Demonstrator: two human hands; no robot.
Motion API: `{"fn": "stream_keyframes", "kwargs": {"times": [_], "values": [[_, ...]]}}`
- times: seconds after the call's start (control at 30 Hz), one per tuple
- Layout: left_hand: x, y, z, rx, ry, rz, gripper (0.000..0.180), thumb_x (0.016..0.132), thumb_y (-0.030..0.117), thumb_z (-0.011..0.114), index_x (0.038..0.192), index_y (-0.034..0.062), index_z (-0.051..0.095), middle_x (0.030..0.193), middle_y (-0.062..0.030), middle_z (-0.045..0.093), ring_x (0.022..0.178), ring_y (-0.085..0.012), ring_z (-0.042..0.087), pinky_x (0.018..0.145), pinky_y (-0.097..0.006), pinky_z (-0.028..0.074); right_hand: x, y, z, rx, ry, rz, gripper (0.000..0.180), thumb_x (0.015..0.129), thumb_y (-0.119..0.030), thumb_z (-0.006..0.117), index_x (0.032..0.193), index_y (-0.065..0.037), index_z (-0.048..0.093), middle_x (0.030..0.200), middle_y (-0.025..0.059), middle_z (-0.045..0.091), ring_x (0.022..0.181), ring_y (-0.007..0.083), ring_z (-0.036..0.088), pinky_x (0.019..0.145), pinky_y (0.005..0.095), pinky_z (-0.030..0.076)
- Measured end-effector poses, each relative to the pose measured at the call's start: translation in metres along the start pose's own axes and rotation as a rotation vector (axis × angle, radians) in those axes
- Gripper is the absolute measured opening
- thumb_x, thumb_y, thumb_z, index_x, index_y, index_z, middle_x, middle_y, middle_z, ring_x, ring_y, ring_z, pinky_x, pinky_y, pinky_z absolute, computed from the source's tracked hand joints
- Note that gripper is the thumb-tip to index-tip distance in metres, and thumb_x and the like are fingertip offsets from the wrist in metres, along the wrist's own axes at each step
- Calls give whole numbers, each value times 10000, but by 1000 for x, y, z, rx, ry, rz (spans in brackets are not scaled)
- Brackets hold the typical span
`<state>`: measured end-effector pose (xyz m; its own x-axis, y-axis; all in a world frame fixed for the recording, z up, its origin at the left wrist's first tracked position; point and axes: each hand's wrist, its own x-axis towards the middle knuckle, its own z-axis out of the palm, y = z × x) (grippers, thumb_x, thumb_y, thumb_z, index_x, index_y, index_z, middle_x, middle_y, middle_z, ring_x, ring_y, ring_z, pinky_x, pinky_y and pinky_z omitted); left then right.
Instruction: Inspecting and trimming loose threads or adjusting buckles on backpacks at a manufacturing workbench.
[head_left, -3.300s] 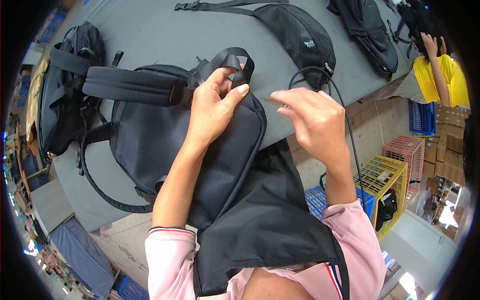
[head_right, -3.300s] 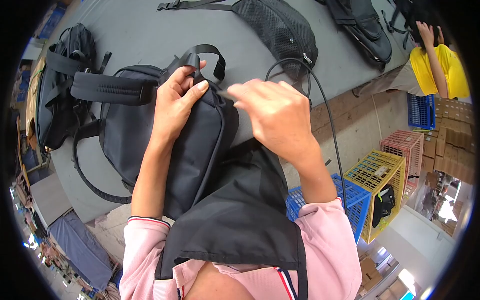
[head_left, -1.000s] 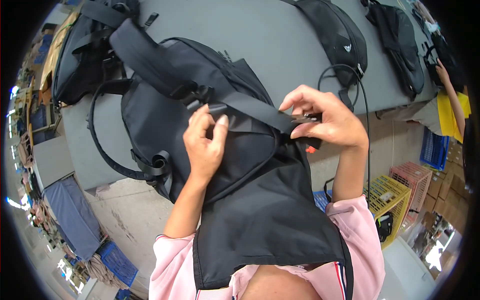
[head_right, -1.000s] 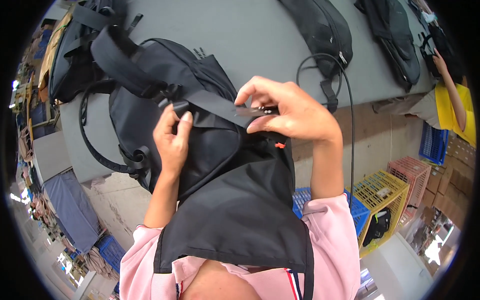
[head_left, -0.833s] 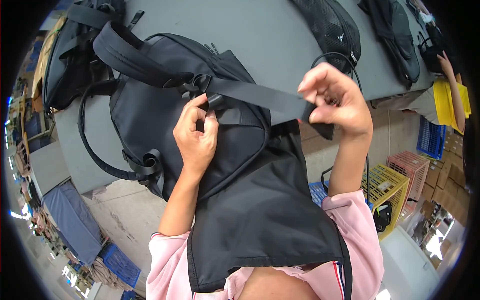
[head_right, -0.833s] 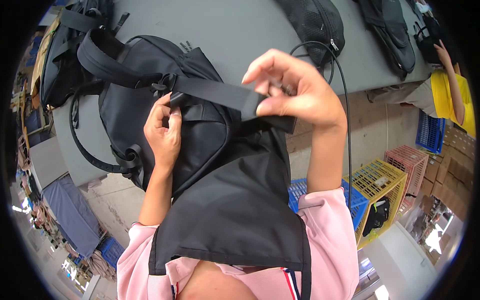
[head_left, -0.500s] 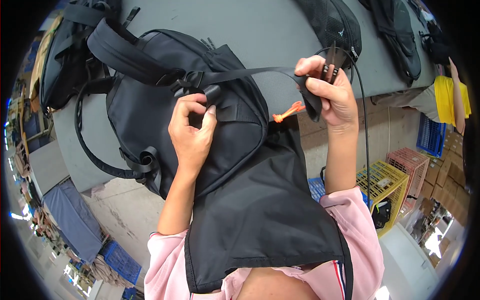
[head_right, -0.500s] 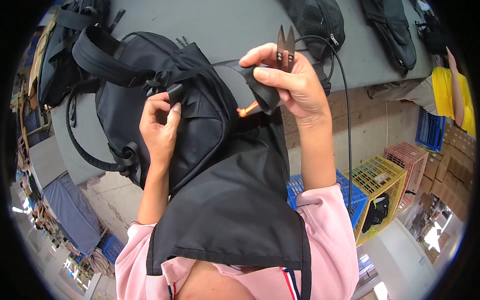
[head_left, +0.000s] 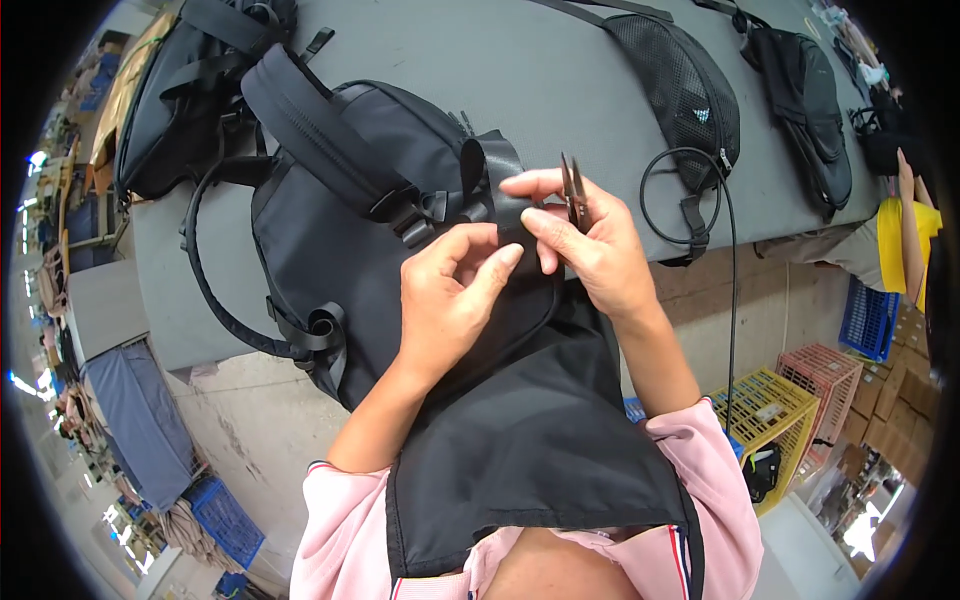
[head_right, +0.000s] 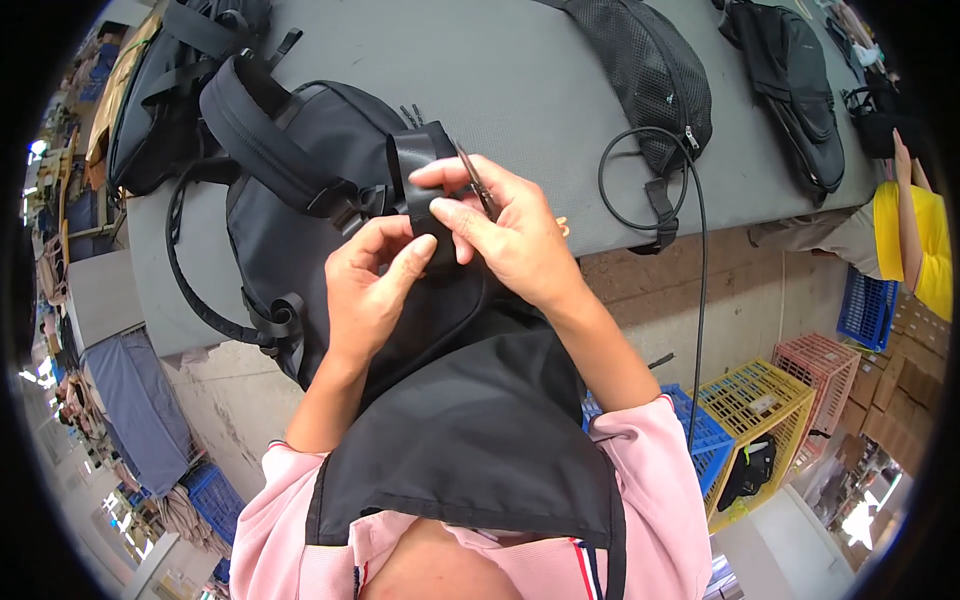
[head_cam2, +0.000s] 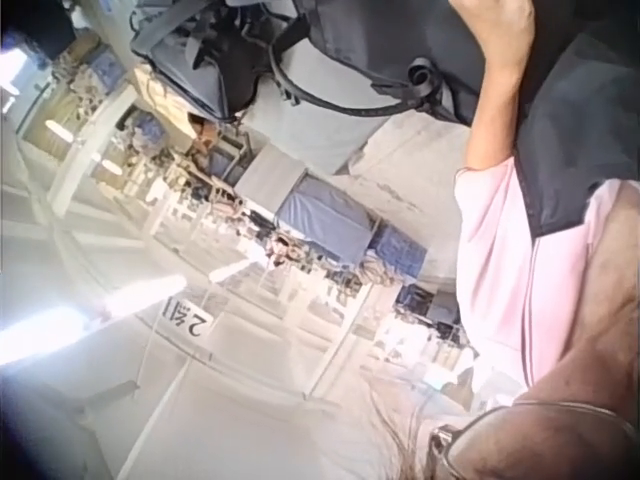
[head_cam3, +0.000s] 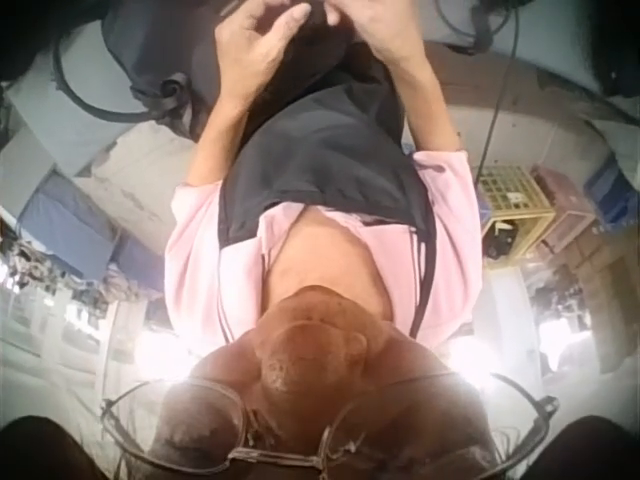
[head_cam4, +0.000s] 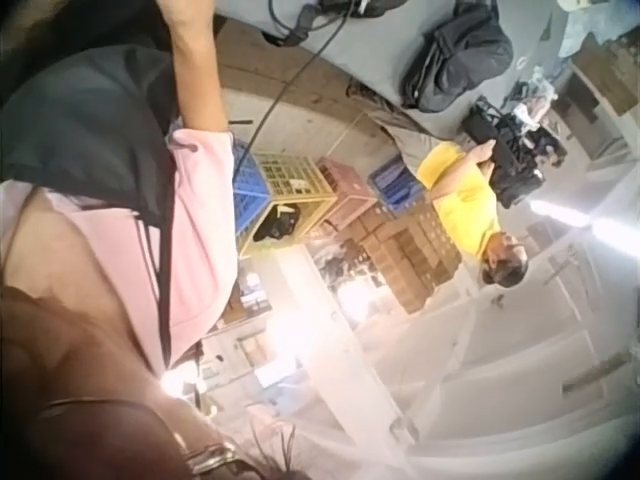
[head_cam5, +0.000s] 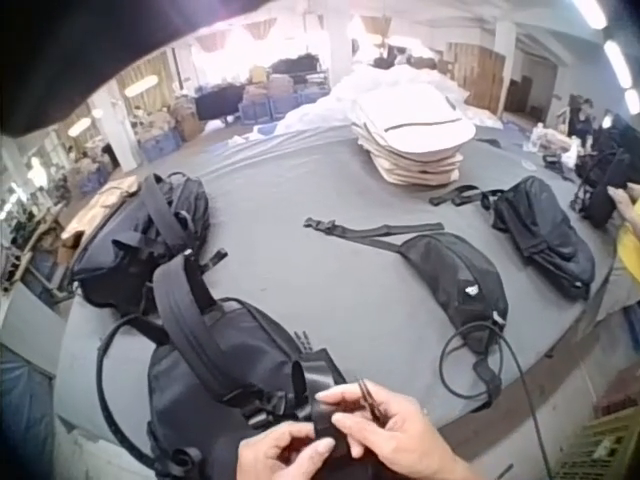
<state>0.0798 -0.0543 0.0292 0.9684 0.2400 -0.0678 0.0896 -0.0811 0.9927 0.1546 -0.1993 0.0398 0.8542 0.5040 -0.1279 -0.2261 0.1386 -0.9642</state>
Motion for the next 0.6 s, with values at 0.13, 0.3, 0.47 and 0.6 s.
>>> {"fn": "stream_keyframes", "kwargs": {"times": [0.13, 0.3, 0.47, 0.6], "values": [[-2, 5, -8, -299, -31, -174, 161, 849, 74, 660, 989, 1, 633, 831, 7, 629, 703, -38, 557, 610, -182, 457, -7, 15, -2, -574, 254, -456, 306, 800, -63, 660, 1089, -43, 562, 923, 65, 540, 618, 104, 546, 574, 206, 452], [-8, 1, -11, -262, -44, -189, 209, 838, 78, 676, 1018, -15, 626, 834, 4, 631, 710, -26, 545, 639, -171, 446, -30, -2, 5, -756, 185, -408, 260, 737, -27, 677, 970, -56, 564, 883, 78, 545, 635, 201, 575, 570, 296, 470], [0, 0, -13, -284, -92, -165, 222, 823, 75, 690, 1016, -14, 626, 833, 6, 628, 734, -26, 544, 658, -172, 440, -22, 0, 1, -984, 108, -571, 279, 672, -48, 704, 928, -75, 595, 798, 65, 521, 594, 233, 544, 513, 324, 429], [1, 16, -17, -303, -119, -177, 223, 819, 78, 695, 1013, -11, 630, 830, 13, 621, 727, -28, 530, 664, -177, 435, -19, -9, 4, -1076, 157, -690, 264, 672, -52, 702, 915, -84, 605, 754, 60, 504, 588, 233, 533, 511, 330, 424]]}}
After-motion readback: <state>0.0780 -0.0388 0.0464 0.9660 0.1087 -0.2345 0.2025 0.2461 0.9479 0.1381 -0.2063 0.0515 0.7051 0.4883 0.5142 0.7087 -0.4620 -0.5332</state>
